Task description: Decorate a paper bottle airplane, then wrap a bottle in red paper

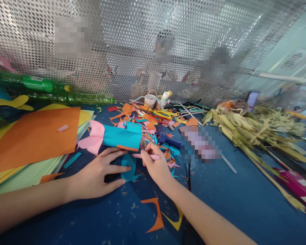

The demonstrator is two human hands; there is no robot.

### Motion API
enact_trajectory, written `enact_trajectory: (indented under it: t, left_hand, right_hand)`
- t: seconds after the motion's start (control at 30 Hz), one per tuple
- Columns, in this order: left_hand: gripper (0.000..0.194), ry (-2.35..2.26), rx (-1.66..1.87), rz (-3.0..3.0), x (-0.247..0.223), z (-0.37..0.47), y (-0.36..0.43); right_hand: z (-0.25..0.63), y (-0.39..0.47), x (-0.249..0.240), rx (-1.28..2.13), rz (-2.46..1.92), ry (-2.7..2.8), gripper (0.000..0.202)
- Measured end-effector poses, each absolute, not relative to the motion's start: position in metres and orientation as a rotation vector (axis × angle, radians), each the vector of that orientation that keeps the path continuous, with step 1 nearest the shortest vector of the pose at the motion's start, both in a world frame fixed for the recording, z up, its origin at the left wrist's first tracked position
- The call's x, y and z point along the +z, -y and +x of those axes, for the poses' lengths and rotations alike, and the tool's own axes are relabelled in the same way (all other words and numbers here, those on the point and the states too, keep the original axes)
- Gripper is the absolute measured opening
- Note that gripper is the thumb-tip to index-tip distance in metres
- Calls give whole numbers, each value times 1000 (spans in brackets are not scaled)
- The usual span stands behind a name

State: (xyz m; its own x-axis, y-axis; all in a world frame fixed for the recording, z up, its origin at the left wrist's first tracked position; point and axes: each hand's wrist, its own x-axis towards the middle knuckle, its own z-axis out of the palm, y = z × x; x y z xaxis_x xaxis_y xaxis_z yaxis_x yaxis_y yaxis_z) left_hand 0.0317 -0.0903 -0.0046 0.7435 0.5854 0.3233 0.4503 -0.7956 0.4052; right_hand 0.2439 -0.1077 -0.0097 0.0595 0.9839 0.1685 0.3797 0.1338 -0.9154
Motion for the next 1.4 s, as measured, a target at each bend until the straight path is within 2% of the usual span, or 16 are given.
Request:
enact_trajectory:
  t: [0.37, 0.63, 0.73, 0.87, 1.03, 1.23, 1.4]
  left_hand:
    - [30, -789, 656, 2652, -4, 31, 91]
    - [38, -823, 566, 2642, -1, 30, 92]
    - [42, -804, 537, 2642, -1, 30, 92]
    - [47, -775, 512, 2660, -1, 28, 92]
    - [53, -726, 466, 2693, -1, 28, 92]
    - [53, -704, 466, 2728, -3, 28, 92]
    - [52, -707, 437, 2749, -3, 29, 92]
  right_hand:
    - [242, 108, -8, 829, -1399, 1455, 24]
    - [239, 112, 3, 1066, -1299, 1311, 29]
    - [240, 112, 5, 1011, -1292, 1356, 26]
    - [243, 110, 3, 911, -1336, 1371, 35]
    - [245, 109, -2, 910, -1357, 1351, 19]
    - [247, 106, -7, 666, -1455, 1446, 33]
    - [247, 105, -10, 722, -1481, 1489, 31]
